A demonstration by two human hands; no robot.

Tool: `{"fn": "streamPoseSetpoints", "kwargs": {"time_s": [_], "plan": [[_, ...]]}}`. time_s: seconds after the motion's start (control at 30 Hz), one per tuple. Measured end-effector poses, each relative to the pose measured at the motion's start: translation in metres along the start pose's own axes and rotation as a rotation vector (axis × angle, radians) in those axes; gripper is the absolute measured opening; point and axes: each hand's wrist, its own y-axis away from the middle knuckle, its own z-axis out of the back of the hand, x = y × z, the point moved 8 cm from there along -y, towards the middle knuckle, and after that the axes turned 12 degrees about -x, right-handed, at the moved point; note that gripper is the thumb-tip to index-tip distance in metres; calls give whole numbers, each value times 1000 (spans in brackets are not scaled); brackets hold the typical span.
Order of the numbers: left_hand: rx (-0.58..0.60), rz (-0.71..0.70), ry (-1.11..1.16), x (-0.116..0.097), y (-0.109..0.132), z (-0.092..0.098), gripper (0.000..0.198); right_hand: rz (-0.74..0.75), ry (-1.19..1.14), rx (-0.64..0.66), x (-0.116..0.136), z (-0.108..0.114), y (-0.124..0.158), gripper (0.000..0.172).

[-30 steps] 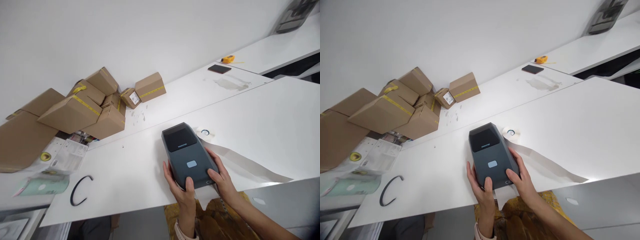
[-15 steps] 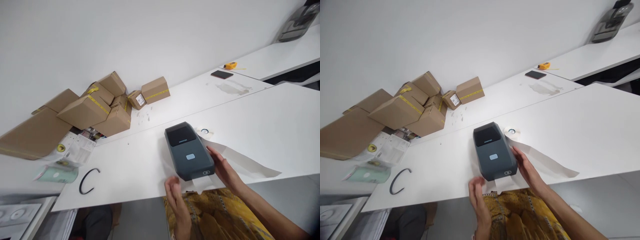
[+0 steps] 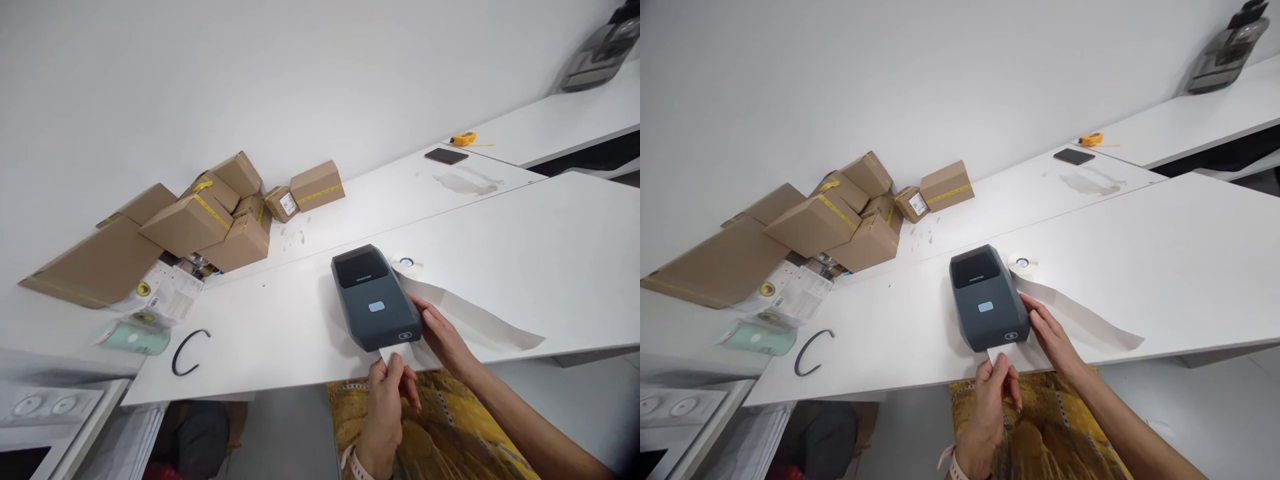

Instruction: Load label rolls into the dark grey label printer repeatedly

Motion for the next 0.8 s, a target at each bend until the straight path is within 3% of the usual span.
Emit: {"fn": "streamPoseSetpoints", "kwargs": {"time_s": [0.1, 0.2, 0.27, 0.33, 0.4, 0.47, 0.63, 0.8], "plan": [[37, -12, -47, 10, -3, 4, 67, -10, 47, -57, 12, 3, 5, 53], [60, -35, -134, 18, -3, 16, 65, 179, 174, -148, 49, 9, 9, 40], [-30, -131, -134, 13, -4, 34, 63, 426, 284, -105, 85, 1, 14, 27], [-196, -284, -107, -2, -4, 58, 61, 683, 390, -6, 114, -16, 20, 20], [-363, -428, -93, -19, -2, 78, 57, 873, 497, 71, 128, -32, 24, 25], [-448, -528, -84, -33, -2, 85, 49, 989, 611, 106, 130, -45, 24, 32], [-348, -673, -93, -54, -9, 61, 59, 1112, 833, 49, 124, -57, 23, 28], [-295, -712, -166, -54, -15, 42, 61, 1087, 857, 67, 125, -58, 22, 23]]}}
